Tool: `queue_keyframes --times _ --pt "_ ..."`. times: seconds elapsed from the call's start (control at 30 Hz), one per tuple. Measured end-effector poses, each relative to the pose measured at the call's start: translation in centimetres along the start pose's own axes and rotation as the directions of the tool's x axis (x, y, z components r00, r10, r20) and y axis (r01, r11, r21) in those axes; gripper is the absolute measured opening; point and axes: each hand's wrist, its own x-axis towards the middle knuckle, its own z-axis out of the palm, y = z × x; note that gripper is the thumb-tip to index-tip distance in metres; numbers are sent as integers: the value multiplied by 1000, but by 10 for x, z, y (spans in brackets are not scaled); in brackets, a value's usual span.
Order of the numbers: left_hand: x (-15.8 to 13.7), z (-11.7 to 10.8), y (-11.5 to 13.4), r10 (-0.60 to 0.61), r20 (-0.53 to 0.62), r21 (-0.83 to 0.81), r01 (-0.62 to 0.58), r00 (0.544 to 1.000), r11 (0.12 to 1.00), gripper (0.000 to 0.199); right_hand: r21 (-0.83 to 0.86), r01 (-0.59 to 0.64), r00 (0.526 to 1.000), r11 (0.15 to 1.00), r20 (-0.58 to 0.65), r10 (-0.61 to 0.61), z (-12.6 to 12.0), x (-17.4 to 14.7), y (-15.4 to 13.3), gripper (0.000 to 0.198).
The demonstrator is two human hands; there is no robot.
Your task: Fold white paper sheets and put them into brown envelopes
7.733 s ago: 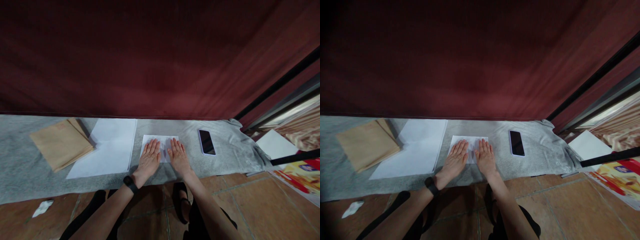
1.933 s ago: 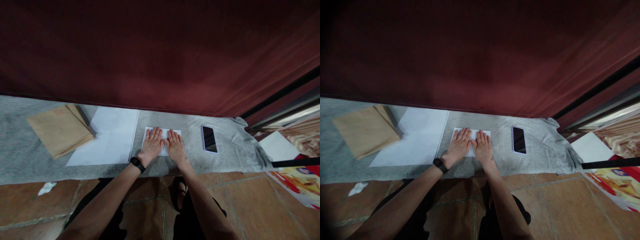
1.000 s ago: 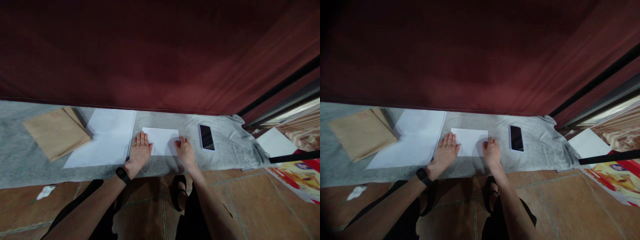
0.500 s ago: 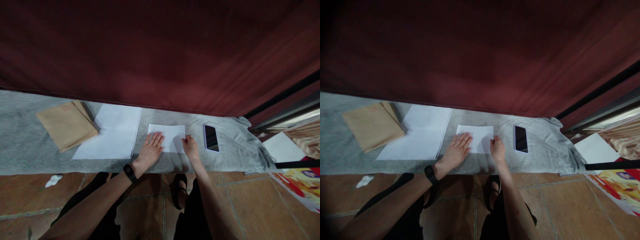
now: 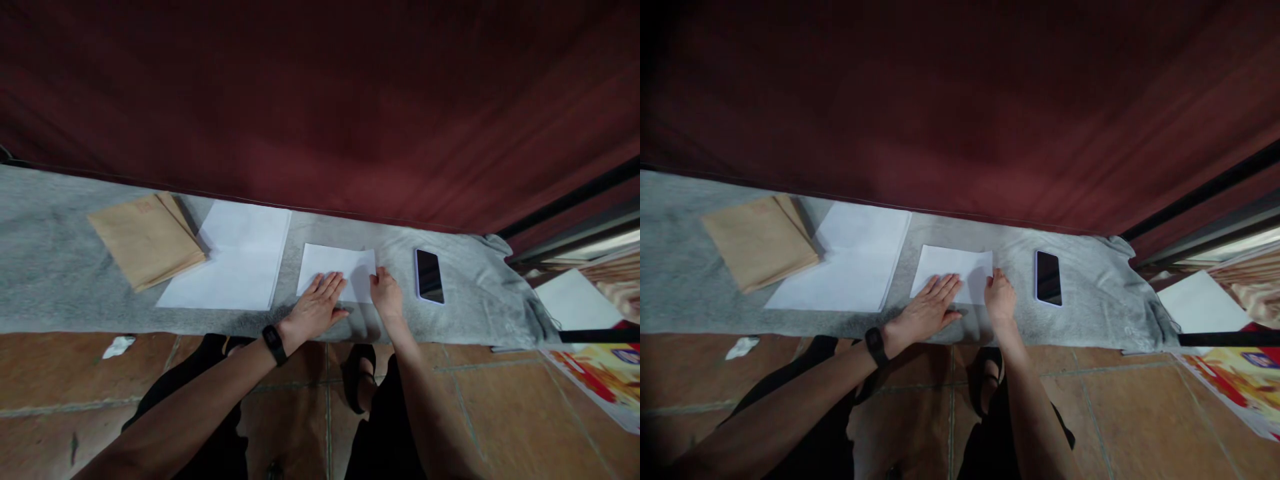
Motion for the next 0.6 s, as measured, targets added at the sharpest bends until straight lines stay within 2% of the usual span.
queue_keyframes --times 0.07,0.17,0.3,0.43,0.5,0.6 --pt "-1 1 -1 -5 3 6 5 1000 1000 72 3 -9 1000 1000 -17 9 0 -2 1 26" --pt "-1 2 -1 -9 4 9 9 1000 1000 74 1 29 992 1000 -119 -29 2 -4 2 34" --pt "-1 3 -1 -18 -9 -6 18 1000 1000 70 96 215 959 972 -211 -191 11 -8 -5 42" --pt "-1 4 -1 -53 -24 -26 52 998 998 65 228 452 891 862 -162 -424 30 -20 -22 51" --pt "-1 6 -3 -57 -29 -37 56 998 998 62 194 525 851 828 -106 -515 39 -28 -28 55" --pt "-2 9 -8 -73 -40 -44 71 997 996 59 104 554 833 826 -64 -550 46 -36 -31 58"
